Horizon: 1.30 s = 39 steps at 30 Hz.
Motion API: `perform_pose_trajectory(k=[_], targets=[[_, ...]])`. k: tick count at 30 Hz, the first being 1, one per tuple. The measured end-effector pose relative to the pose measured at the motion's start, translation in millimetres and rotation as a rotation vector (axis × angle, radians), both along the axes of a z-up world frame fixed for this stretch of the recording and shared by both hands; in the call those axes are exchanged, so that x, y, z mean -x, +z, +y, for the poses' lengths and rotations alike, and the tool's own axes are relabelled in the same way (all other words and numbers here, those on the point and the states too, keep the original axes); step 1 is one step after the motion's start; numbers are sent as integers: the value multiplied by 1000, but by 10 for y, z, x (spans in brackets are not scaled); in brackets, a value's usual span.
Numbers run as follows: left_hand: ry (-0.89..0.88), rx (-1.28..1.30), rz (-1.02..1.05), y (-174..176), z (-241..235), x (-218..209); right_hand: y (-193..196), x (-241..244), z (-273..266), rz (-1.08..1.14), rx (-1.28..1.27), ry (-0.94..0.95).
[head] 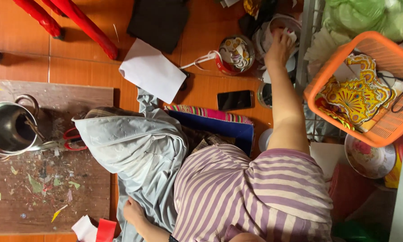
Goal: Applying red paper strips to a woven bamboo structure using a brush and glue.
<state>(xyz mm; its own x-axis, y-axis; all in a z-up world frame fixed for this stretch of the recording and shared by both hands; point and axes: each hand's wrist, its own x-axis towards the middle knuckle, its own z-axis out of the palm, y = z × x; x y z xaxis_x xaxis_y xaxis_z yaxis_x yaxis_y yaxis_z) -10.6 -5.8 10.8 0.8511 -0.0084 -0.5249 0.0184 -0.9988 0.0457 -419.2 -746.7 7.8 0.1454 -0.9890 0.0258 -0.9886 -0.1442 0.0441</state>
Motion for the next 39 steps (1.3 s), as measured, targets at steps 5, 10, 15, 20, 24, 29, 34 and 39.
perform_pose_trajectory(k=[5, 10, 15, 20, 24, 29, 34, 39], targets=[[31, -11, 0, -26, 4, 3, 723, -481, 383, 86, -211, -121], [89, -19, 21, 20, -25, -7, 500, -218, 465, 103, -202, -126], [103, -14, 33, 39, -61, 10, 454, -195, 415, 61, -149, -123], [73, -14, 29, 86, -82, 17, 562, -244, 307, -21, -147, -142], [78, -5, 32, 74, -70, 13, 428, -52, 206, -61, -103, -93], [63, -7, 20, 79, -60, 27, 386, -17, 181, -71, -59, -76], [62, -14, 37, 71, -81, 3, 611, -210, 227, -56, -176, -157], [75, -9, 30, 87, -71, 23, 625, -170, 220, -66, -250, -178]])
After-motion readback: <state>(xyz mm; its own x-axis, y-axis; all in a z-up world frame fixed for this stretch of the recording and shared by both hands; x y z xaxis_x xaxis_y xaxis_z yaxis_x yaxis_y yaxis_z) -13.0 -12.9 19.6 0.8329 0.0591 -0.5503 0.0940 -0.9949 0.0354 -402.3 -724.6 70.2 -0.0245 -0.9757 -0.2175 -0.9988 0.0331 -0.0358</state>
